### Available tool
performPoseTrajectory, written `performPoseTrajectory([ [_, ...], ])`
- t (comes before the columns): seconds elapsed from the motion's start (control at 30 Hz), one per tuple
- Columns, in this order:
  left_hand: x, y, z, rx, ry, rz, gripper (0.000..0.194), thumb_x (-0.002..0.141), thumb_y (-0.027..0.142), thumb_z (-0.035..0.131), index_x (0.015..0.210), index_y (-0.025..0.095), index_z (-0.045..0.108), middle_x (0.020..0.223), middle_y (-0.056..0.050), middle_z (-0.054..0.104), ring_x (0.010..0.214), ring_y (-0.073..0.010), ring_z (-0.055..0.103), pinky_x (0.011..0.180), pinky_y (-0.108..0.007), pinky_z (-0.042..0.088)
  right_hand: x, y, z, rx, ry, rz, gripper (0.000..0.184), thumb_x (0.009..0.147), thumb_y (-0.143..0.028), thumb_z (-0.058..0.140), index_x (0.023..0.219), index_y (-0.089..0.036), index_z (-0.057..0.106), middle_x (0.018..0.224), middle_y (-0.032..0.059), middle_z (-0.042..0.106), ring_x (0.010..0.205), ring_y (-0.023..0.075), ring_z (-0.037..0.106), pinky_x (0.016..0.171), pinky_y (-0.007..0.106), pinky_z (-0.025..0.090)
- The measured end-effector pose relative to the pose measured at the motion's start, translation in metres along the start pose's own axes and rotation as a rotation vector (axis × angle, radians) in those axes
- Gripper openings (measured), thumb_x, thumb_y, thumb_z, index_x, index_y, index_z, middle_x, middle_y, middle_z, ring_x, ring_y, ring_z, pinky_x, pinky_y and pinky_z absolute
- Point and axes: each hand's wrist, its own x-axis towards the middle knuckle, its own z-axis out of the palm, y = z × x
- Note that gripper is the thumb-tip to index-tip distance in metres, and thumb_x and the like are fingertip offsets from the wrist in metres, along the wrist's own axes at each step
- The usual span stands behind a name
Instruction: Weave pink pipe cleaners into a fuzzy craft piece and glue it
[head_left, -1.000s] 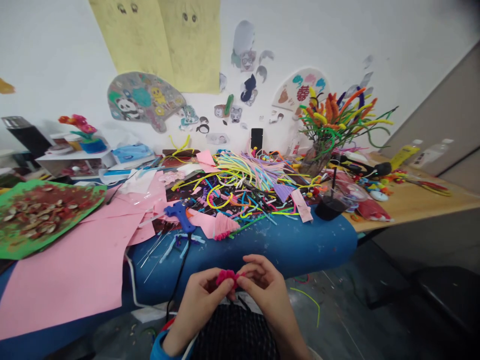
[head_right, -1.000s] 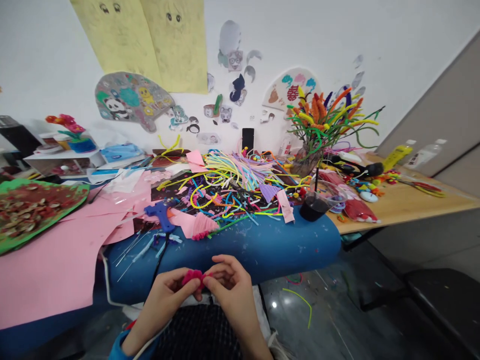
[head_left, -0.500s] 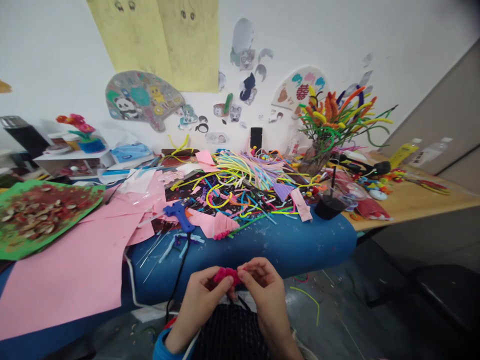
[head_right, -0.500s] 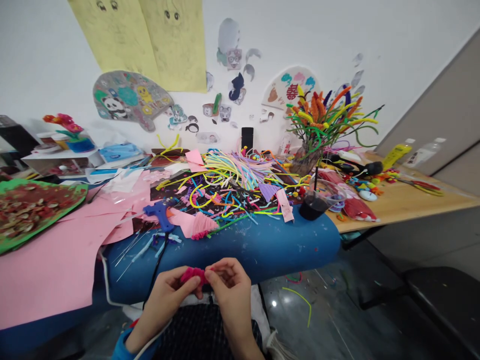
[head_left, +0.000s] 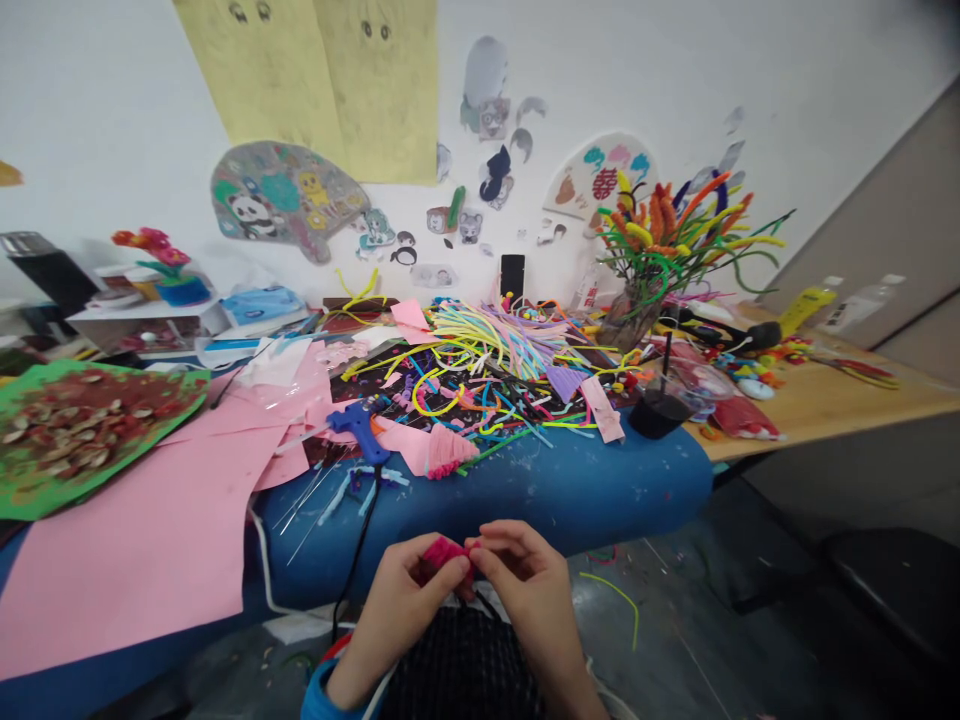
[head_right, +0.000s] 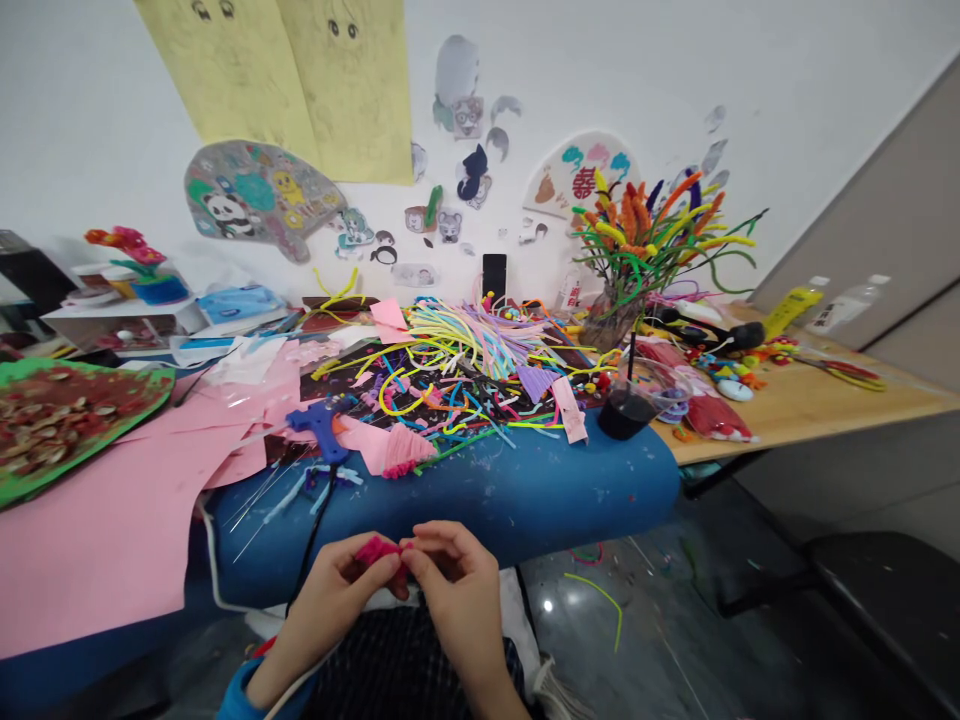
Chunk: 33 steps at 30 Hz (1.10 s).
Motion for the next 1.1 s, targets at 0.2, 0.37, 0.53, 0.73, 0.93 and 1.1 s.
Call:
performPoseTrajectory([
  [0.2,0.0029,-0.0051,0.0034,-0.032,0.112,0.022,0.021,0.078,0.034,0.068,0.069,0.015,0.069,0.056,0.0,0.069,0.053,-0.0144,0.064,0.057,-0.023,0.051,-0.0026,-0.0015,0.0038,-0.036,0.055,-0.094,0.02,0.068,-0.029,0.081,0.082,-0.021,0.071,0.075,0.0034,0.078,0.07,0.0174,0.074,0.067,0.025,0.058],
  [0.37,0.0024,-0.0076,0.0044,-0.079,0.194,0.041,0.02,0.077,0.034,0.068,0.069,0.015,0.069,0.055,0.0,0.069,0.053,-0.0139,0.065,0.057,-0.022,0.053,-0.0052,-0.0034,0.0059,-0.086,0.055,-0.137,0.015,0.07,-0.023,0.078,0.082,-0.021,0.069,0.072,0.0022,0.077,0.067,0.0164,0.073,0.065,0.023,0.058],
  [0.53,0.001,-0.0071,0.0046,-0.115,0.196,0.036,0.021,0.077,0.034,0.07,0.068,0.014,0.071,0.055,-0.001,0.07,0.052,-0.0144,0.066,0.057,-0.022,0.054,-0.004,-0.0002,0.0063,-0.12,0.055,-0.157,0.011,0.071,-0.021,0.076,0.079,-0.021,0.069,0.071,0.0019,0.077,0.067,0.0161,0.074,0.065,0.022,0.057],
  [0.73,0.0004,-0.0025,0.0067,-0.15,0.186,0.023,0.022,0.073,0.036,0.074,0.073,0.013,0.074,0.058,-0.003,0.073,0.052,-0.016,0.068,0.056,-0.024,0.056,-0.0056,0.0044,0.0066,-0.174,0.068,-0.226,0.006,0.073,-0.017,0.074,0.074,-0.022,0.072,0.071,0.0012,0.077,0.066,0.0157,0.074,0.065,0.022,0.058],
  [0.93,-0.0018,-0.0064,0.0068,-0.148,0.244,0.038,0.025,0.075,0.038,0.073,0.071,0.014,0.073,0.059,-0.002,0.072,0.053,-0.0156,0.067,0.056,-0.023,0.056,-0.0105,0.0047,0.009,-0.156,0.038,-0.333,0.01,0.075,-0.012,0.072,0.074,-0.022,0.073,0.071,0.001,0.076,0.065,0.0154,0.073,0.063,0.022,0.059],
  [1.1,-0.0019,-0.0105,0.0044,-0.106,0.351,0.066,0.024,0.077,0.038,0.072,0.072,0.015,0.072,0.064,-0.002,0.073,0.061,-0.0153,0.066,0.062,-0.022,0.055,-0.0074,0.003,0.0098,-0.208,-0.03,-0.462,0.014,0.074,-0.009,0.074,0.076,-0.023,0.071,0.074,0.0006,0.073,0.069,0.0152,0.071,0.064,0.022,0.058],
])
